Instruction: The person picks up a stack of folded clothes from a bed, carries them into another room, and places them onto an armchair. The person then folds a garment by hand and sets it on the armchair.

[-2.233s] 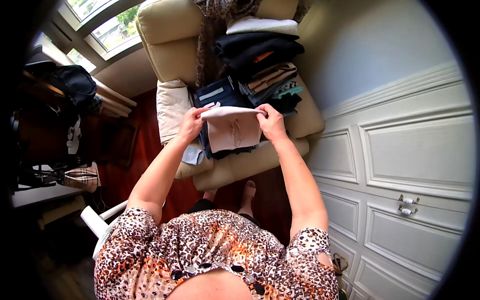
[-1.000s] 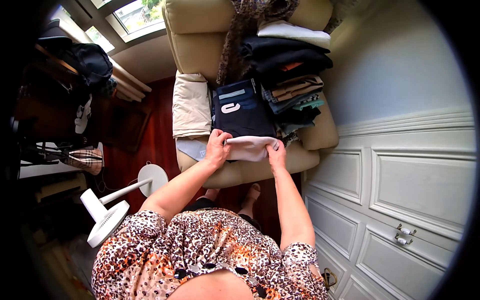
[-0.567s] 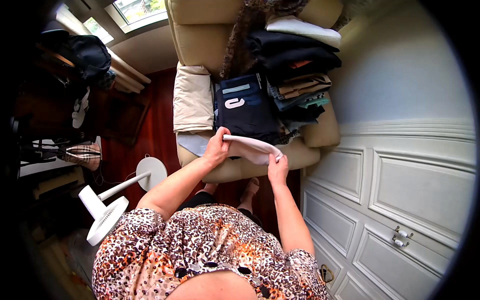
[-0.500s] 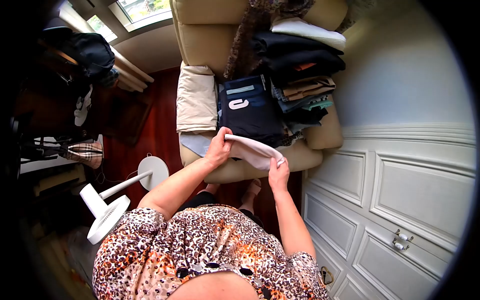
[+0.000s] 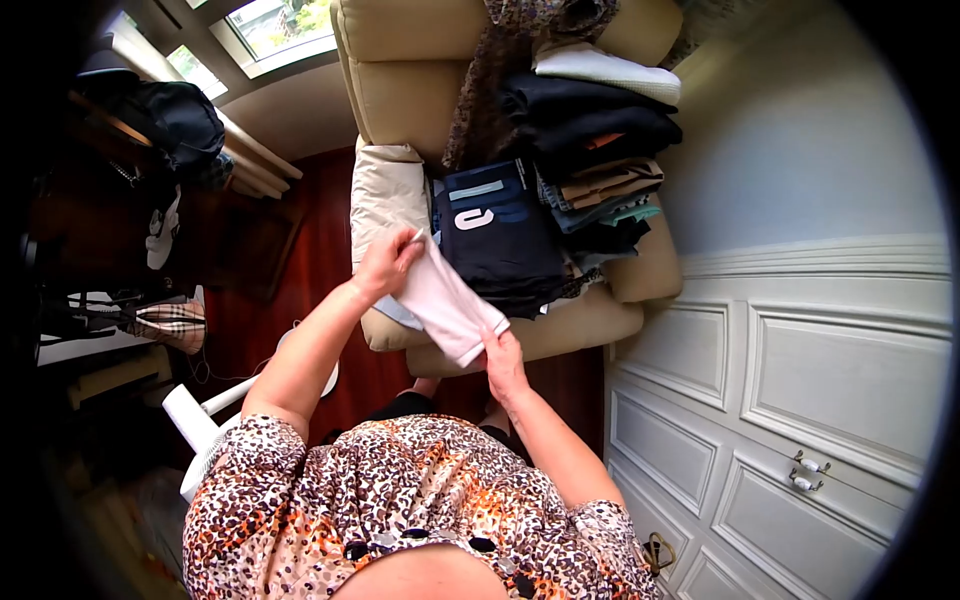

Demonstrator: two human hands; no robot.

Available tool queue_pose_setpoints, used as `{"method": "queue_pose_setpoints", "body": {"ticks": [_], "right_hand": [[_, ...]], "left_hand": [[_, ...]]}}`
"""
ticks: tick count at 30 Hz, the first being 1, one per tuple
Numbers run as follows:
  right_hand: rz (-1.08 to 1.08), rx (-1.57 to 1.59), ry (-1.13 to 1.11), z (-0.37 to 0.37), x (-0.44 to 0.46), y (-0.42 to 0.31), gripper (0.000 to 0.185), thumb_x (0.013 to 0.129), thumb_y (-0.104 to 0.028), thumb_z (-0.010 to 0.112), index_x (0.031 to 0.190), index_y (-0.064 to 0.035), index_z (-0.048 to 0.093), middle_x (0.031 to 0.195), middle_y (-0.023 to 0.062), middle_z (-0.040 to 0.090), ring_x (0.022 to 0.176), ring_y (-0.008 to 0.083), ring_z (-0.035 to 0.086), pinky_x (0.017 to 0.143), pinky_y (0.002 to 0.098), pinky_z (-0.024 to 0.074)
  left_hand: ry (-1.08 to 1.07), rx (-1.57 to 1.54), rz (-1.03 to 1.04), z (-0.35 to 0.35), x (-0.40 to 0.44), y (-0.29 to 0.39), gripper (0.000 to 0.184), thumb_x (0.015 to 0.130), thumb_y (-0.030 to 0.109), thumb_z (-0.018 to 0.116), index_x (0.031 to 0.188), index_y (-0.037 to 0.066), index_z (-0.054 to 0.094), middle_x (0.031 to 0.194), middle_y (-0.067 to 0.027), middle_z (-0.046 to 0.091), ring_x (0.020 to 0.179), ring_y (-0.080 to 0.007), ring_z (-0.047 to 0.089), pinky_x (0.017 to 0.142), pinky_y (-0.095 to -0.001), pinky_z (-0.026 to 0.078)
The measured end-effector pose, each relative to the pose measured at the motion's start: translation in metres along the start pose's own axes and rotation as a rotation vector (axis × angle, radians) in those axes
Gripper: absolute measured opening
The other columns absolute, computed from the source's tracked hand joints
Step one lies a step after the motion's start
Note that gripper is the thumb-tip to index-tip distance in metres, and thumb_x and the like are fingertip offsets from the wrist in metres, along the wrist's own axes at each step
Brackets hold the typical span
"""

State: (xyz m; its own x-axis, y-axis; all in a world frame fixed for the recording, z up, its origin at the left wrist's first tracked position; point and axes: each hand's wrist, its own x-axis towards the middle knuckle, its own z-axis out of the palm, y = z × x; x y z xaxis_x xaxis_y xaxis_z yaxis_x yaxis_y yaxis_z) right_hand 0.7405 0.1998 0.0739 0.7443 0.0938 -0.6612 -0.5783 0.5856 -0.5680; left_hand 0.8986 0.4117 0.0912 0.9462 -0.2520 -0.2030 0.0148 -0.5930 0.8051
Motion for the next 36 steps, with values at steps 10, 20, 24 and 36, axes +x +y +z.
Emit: {"method": "queue_pose_setpoints", "body": {"ticks": [10,20,24,36], "right_hand": [[-0.166,-0.003,0.037,0.042,0.008,-0.041,0.034,0.094,-0.016,0.053,0.123,0.0015,0.051,0.118,0.0074,0.058,0.103,0.0140,0.057,0.092,0.0277,0.0434],[0.439,-0.274,-0.251,-0.006,-0.005,0.054,0.034,0.089,-0.017,0.057,0.120,-0.0032,0.052,0.100,0.0079,0.065,0.078,0.0173,0.065,0.068,0.0310,0.0546],[0.480,-0.327,-0.273,0.001,0.011,0.057,0.035,0.089,-0.017,0.057,0.121,-0.0032,0.052,0.101,0.0080,0.065,0.078,0.0172,0.065,0.066,0.0305,0.0547],[0.267,-0.069,-0.107,0.141,0.116,0.054,0.029,0.094,-0.017,0.049,0.119,-0.0021,0.051,0.105,0.0084,0.062,0.086,0.0197,0.064,0.066,0.0335,0.0565]], "left_hand": [[0.039,-0.008,0.142,-0.025,0.055,0.066,0.017,0.087,0.021,0.060,0.094,0.005,0.059,0.080,-0.0186,0.063,0.075,-0.0363,0.062,0.065,-0.0397,0.049],[-0.153,0.242,-0.285,-0.002,-0.066,-0.048,0.020,0.089,0.021,0.059,0.095,0.002,0.061,0.081,-0.0156,0.064,0.074,-0.0242,0.061,0.070,-0.0330,0.048],[-0.043,0.149,-0.357,-0.015,-0.078,-0.060,0.019,0.090,0.020,0.058,0.095,0.002,0.060,0.080,-0.0144,0.064,0.072,-0.0211,0.060,0.069,-0.0316,0.048],[0.075,0.346,0.257,-0.117,0.086,-0.076,0.011,0.085,0.015,0.063,0.088,0.005,0.061,0.069,-0.0170,0.059,0.062,-0.0325,0.059,0.057,-0.0371,0.047]]}}
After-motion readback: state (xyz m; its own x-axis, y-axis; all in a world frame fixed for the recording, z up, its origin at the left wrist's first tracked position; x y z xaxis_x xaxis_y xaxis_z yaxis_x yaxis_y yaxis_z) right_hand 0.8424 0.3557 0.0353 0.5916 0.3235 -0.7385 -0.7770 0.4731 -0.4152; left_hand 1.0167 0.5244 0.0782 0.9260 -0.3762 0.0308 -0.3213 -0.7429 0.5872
